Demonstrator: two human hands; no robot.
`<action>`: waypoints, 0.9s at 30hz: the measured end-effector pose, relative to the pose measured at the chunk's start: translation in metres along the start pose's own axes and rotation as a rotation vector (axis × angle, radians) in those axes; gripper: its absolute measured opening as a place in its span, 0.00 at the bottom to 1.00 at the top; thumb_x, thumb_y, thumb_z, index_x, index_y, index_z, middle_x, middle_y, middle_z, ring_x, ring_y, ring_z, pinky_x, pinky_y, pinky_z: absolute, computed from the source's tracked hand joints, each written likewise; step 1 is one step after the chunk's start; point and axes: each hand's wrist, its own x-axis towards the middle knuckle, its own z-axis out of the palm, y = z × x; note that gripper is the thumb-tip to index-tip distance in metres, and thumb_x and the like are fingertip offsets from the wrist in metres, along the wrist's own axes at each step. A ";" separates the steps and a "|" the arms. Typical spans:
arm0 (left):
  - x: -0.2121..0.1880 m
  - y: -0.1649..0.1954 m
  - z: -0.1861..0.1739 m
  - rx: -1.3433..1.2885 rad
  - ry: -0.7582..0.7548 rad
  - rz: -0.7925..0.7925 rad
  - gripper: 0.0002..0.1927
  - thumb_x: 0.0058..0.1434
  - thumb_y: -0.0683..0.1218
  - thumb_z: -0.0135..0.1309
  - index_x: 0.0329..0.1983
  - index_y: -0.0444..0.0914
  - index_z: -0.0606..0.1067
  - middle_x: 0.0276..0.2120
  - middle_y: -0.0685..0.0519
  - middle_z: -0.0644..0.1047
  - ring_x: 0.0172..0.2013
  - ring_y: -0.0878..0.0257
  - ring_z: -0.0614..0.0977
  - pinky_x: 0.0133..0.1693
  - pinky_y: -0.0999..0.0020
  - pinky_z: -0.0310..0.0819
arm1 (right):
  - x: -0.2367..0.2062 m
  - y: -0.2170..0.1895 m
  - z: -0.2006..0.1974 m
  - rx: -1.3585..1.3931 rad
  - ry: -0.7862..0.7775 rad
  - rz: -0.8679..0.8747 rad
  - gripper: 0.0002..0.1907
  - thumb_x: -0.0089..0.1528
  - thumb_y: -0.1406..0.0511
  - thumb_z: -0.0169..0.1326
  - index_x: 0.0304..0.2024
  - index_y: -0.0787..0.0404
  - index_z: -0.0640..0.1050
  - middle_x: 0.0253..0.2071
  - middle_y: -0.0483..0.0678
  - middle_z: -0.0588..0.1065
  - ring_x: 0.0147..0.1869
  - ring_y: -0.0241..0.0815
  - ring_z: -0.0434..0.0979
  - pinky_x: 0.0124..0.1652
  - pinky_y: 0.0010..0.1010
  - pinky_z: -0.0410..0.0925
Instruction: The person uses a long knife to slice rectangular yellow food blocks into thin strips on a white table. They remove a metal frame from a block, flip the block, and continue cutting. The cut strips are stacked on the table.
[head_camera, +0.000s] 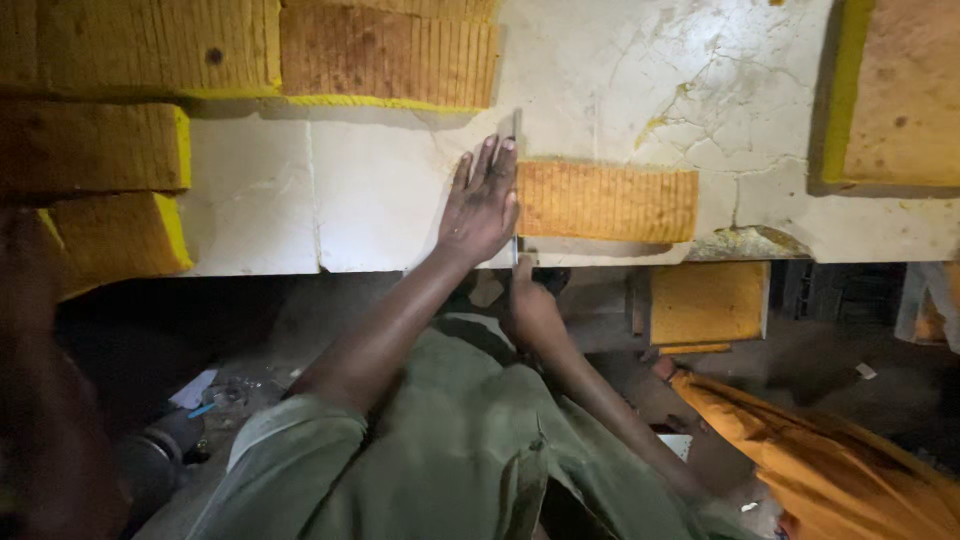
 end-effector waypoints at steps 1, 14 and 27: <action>-0.002 0.001 0.002 -0.019 0.037 0.004 0.36 0.72 0.50 0.39 0.78 0.32 0.46 0.78 0.43 0.52 0.78 0.49 0.48 0.75 0.50 0.35 | 0.009 -0.005 -0.007 0.031 0.007 -0.012 0.38 0.59 0.67 0.56 0.65 0.77 0.53 0.34 0.70 0.77 0.41 0.71 0.79 0.40 0.56 0.72; -0.050 0.007 0.017 -0.086 0.300 -0.138 0.24 0.55 0.36 0.52 0.57 0.38 0.72 0.72 0.38 0.60 0.74 0.38 0.55 0.73 0.39 0.44 | -0.057 0.131 -0.185 -0.054 0.398 -0.146 0.27 0.64 0.68 0.55 0.65 0.63 0.64 0.42 0.64 0.79 0.44 0.65 0.80 0.43 0.52 0.73; -0.088 0.021 -0.014 -0.249 0.256 -0.281 0.51 0.50 0.44 0.64 0.76 0.34 0.54 0.71 0.30 0.56 0.70 0.35 0.58 0.71 0.47 0.54 | 0.066 0.124 -0.174 0.081 0.257 0.074 0.13 0.64 0.68 0.51 0.48 0.69 0.66 0.34 0.62 0.77 0.36 0.61 0.81 0.40 0.50 0.72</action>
